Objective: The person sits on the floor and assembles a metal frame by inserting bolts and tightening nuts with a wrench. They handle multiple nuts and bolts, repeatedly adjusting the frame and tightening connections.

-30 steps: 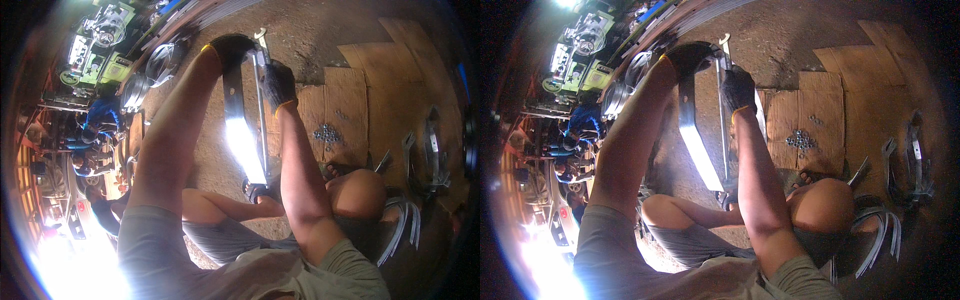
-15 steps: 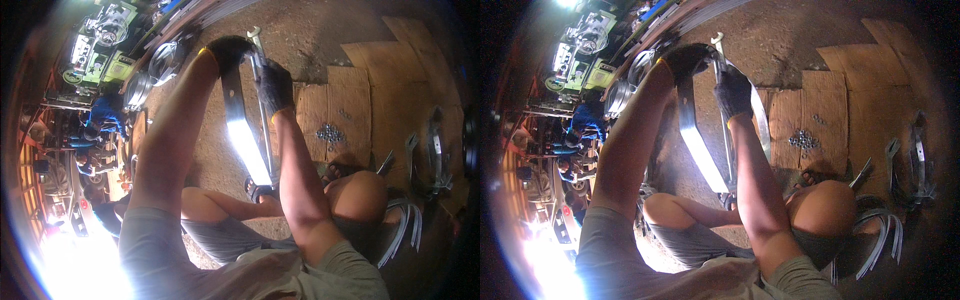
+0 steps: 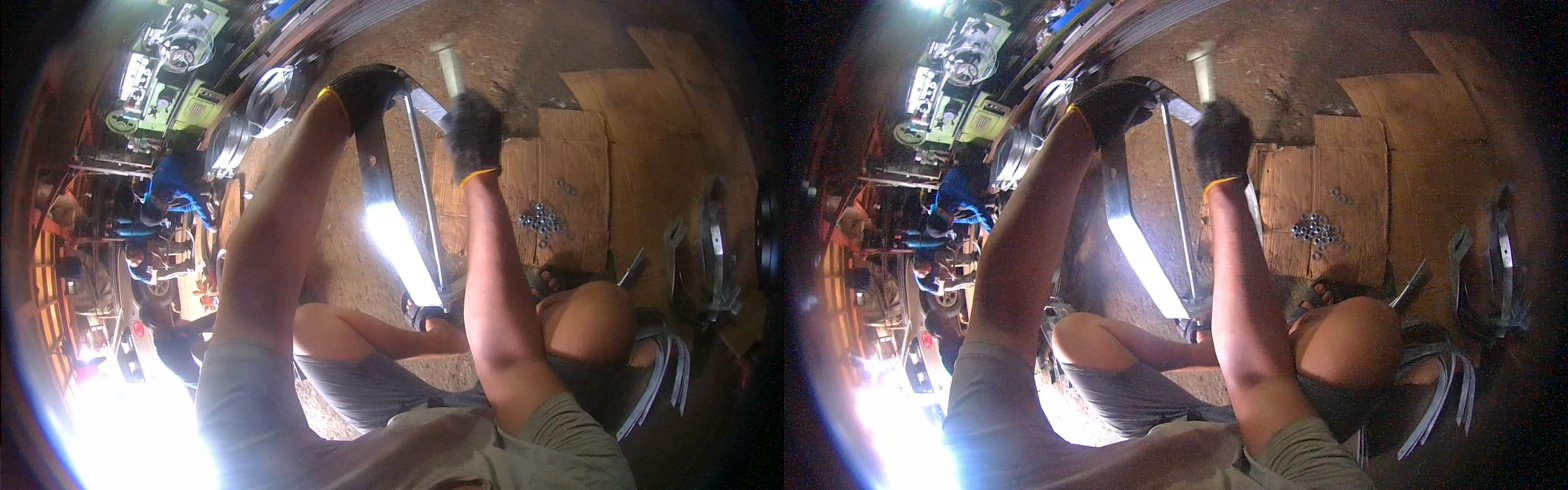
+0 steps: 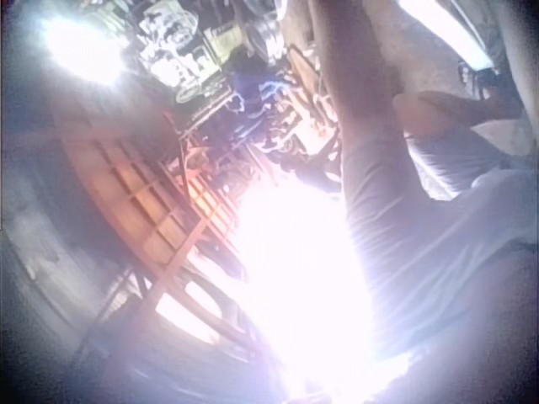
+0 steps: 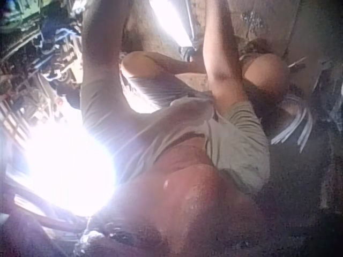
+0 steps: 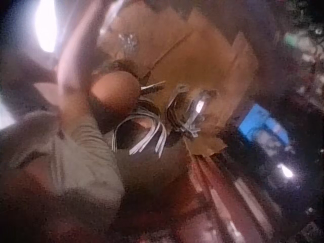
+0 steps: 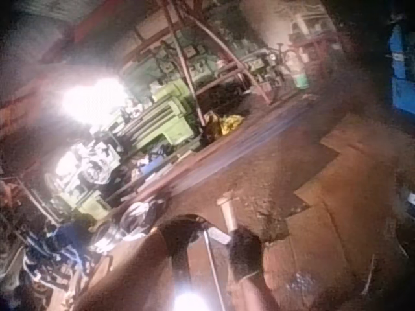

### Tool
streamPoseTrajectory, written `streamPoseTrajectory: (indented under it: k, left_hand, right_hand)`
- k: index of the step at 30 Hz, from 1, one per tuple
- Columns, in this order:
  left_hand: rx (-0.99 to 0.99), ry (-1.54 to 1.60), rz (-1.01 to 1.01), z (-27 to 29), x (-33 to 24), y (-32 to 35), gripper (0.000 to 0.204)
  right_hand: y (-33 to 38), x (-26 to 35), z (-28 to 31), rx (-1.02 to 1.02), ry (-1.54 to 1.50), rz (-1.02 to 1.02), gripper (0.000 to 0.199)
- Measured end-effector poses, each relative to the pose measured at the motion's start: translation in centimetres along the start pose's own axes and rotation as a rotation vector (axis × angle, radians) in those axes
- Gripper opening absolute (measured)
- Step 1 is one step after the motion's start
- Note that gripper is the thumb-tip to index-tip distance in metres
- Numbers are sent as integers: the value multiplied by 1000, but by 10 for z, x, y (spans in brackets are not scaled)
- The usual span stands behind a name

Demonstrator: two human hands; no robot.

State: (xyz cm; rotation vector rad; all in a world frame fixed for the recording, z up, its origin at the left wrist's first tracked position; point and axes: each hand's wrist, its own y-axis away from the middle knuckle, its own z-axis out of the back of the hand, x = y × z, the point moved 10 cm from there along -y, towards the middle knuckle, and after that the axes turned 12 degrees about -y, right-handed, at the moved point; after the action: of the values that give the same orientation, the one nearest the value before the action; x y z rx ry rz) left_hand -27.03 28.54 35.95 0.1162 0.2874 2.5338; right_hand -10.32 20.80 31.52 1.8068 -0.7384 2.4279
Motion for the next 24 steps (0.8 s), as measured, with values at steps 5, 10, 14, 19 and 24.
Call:
streamPoseTrajectory:
  k: [5, 10, 14, 19, 24]
  left_hand:
    - [-10, -162, -98, 17, -29, 4, 21]
    - [-160, -254, -255, 21, -30, -2, 24]
    - [-38, -29, -62, 4, 2, 4, 24]
    - [-120, -178, -132, 25, -34, 11, 19]
    - [-15, -107, 10, 21, -22, 11, 22]
  right_hand:
    - [7, -31, 51, -514, -778, -297, 19]
    - [17, 24, -56, 172, 189, 282, 22]
    - [10, 0, -14, -59, -27, -19, 19]
    - [-2, -12, 52, -384, 92, 17, 19]
    - [11, -25, 41, -442, -439, -235, 21]
